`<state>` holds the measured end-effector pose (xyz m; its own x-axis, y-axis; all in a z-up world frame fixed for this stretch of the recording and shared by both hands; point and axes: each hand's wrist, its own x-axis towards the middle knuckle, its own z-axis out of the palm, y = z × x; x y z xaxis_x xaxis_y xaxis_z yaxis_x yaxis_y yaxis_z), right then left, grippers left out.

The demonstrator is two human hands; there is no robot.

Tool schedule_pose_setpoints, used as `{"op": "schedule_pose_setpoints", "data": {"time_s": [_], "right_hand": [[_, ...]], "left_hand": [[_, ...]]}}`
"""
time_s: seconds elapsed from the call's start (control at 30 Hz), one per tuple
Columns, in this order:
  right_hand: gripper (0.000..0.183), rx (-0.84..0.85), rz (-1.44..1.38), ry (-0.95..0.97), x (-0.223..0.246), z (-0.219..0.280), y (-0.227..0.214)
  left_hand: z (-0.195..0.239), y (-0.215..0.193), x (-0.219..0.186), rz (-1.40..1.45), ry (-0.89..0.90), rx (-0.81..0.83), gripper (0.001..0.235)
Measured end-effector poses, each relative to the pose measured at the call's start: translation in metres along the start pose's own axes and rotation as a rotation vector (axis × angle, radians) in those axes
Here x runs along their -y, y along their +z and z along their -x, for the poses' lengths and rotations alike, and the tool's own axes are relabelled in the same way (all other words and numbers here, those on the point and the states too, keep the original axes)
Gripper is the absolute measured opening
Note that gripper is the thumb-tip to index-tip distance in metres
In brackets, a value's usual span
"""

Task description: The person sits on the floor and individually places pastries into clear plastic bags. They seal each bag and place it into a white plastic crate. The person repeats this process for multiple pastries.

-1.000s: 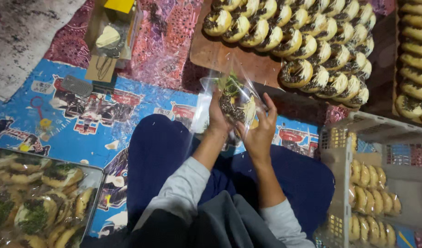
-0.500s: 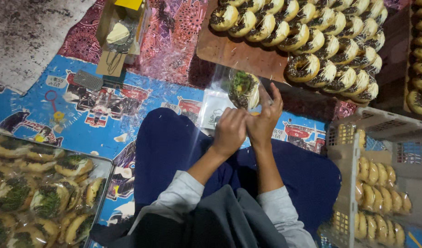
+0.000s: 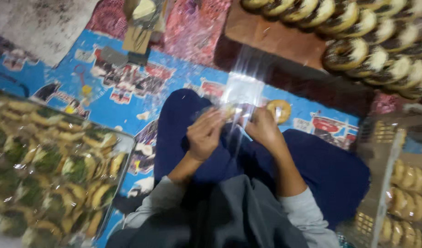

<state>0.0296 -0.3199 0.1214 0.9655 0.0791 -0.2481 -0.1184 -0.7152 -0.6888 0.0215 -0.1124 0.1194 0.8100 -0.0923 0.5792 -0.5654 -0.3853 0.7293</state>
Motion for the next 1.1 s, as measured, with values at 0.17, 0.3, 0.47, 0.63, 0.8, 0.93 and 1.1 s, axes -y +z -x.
{"op": "schedule_pose_setpoints", "data": {"time_s": [0.17, 0.3, 0.47, 0.63, 0.8, 0.93, 1.1], "right_hand": [[0.020, -0.161, 0.025, -0.417, 0.070, 0.022, 0.030], [0.015, 0.022, 0.199, -0.479, 0.114, 0.016, 0.046], [0.028, -0.159, 0.056, -0.751, 0.112, 0.004, 0.056], [0.039, -0.151, -0.009, -0.752, 0.080, -0.019, 0.070], [0.012, -0.062, 0.574, -0.084, 0.029, -0.068, 0.029], [0.065, 0.259, -0.446, -0.261, -0.008, -0.004, 0.072], [0.080, 0.262, -0.973, 0.046, -0.030, 0.012, 0.139]], "left_hand": [[0.044, -0.046, 0.018, 0.456, -0.647, -0.157, 0.016], [0.047, -0.056, 0.041, 0.539, -0.676, -0.245, 0.016], [0.052, -0.051, 0.039, 0.422, -0.674, -0.235, 0.017], [0.054, -0.052, 0.028, 0.055, -0.466, -0.123, 0.012], [0.039, -0.055, 0.007, 0.336, -0.550, -0.382, 0.015], [0.029, -0.051, -0.010, 0.411, -0.654, -0.523, 0.017], [0.024, -0.050, 0.004, -0.225, -0.189, -0.299, 0.035]]}}
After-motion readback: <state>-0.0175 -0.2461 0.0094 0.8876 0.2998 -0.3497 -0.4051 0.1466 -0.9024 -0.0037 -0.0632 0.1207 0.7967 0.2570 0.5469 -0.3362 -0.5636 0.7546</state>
